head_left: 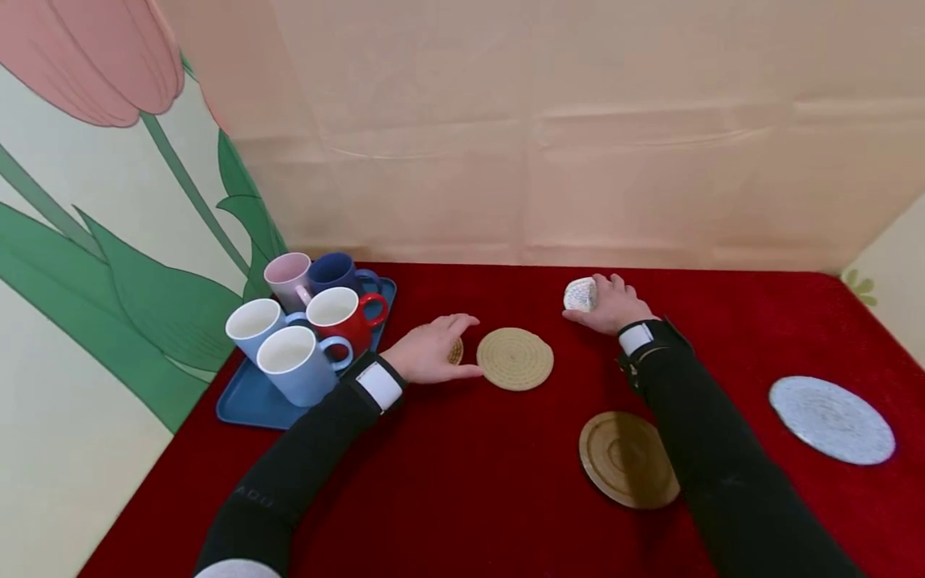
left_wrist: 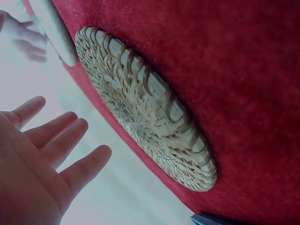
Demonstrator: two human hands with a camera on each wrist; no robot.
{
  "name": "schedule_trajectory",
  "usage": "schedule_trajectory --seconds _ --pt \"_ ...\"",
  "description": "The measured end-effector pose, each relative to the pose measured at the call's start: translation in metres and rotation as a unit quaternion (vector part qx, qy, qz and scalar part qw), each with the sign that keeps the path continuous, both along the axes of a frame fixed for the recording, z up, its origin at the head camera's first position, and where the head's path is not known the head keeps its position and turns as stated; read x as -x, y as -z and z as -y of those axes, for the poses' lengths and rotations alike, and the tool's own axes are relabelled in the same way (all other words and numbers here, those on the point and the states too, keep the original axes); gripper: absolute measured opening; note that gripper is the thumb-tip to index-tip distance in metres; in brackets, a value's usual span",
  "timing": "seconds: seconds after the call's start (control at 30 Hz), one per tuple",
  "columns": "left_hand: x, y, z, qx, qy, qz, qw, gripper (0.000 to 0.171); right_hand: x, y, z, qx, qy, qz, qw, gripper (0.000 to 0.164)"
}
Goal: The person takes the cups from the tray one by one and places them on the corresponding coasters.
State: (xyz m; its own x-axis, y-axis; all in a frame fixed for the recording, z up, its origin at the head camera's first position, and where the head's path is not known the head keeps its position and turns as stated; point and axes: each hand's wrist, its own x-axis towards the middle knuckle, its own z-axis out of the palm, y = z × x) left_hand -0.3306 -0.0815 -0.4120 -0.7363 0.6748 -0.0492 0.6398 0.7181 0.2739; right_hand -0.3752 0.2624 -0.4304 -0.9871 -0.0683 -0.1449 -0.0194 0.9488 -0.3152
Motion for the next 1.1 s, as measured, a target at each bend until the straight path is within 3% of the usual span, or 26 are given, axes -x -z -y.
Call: schedule_trajectory --seconds 0.33,0.53,0.7,1.1 --pt "-0.005 0.004 -0.004 0.021 -0.004 -0.008 0.9997 0.08 -0.001 0.004 -0.006 -0.014 0.018 0.014 1.0 0.105" --pt "-0.007 0.005 -0.002 0.008 -0.005 0.021 0.9997 0.08 0.002 0.011 -0.009 -0.017 0.029 -0.007 0.999 0.103" --pt "-0.006 0.006 -0.003 0.009 0.0 0.016 0.9998 0.079 0.002 0.016 -0.012 -0.022 0.034 -0.024 0.999 0.101" --pt "-0.005 0.001 0.005 0.0 -0.008 0.017 0.9998 0.08 -0.01 0.013 -0.005 -0.025 0.001 -0.037 0.999 0.091"
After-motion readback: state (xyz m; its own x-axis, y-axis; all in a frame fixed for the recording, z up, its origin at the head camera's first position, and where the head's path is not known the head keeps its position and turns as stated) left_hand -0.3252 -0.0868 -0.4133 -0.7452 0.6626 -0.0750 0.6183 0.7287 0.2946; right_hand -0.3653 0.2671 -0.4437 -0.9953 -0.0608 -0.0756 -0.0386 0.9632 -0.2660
